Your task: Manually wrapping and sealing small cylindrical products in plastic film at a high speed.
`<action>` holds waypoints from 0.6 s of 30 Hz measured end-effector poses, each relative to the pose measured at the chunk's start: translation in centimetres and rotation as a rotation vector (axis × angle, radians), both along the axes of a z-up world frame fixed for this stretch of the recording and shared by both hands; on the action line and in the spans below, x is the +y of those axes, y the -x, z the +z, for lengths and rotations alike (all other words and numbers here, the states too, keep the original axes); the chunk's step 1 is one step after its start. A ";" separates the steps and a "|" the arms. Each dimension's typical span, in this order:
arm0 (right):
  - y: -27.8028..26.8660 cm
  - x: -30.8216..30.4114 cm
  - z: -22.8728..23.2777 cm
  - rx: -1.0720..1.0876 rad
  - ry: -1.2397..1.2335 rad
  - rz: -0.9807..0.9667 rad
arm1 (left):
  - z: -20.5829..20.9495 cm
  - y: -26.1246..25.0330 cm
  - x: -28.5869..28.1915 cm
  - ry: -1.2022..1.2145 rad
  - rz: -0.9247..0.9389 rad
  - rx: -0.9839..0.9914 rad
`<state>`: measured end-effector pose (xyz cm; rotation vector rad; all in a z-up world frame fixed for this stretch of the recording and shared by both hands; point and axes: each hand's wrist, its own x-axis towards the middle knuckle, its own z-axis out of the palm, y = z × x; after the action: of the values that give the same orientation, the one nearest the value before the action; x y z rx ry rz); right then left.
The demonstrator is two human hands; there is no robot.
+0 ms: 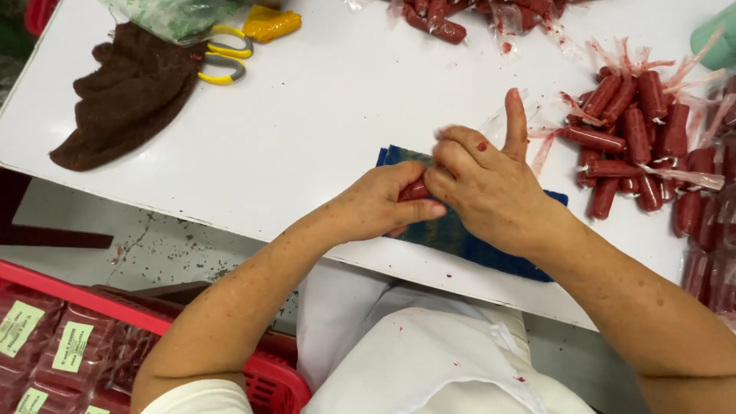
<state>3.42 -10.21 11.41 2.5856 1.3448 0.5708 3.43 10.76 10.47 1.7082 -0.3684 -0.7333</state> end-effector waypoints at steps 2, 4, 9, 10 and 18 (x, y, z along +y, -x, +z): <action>-0.6 -0.2 -0.5 0.007 -0.045 0.088 | 0.5 0.2 -0.2 -0.064 -0.041 -0.079; -1.8 -0.5 -0.5 -0.044 0.073 0.207 | 1.9 0.7 -0.8 -0.026 0.130 0.157; -4.2 -3.3 2.9 -0.092 0.041 0.350 | -2.2 1.4 2.2 -0.086 -0.093 -0.116; -4.7 -3.7 3.4 -0.049 0.039 0.381 | -2.5 1.2 3.0 -0.104 -0.153 -0.111; -6.6 1.0 1.1 -0.219 0.056 0.403 | -3.4 -0.3 0.7 0.407 0.256 0.106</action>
<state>10.05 -9.22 12.50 2.1386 1.7793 0.8344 3.70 11.51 7.02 1.2966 -0.2027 -0.5166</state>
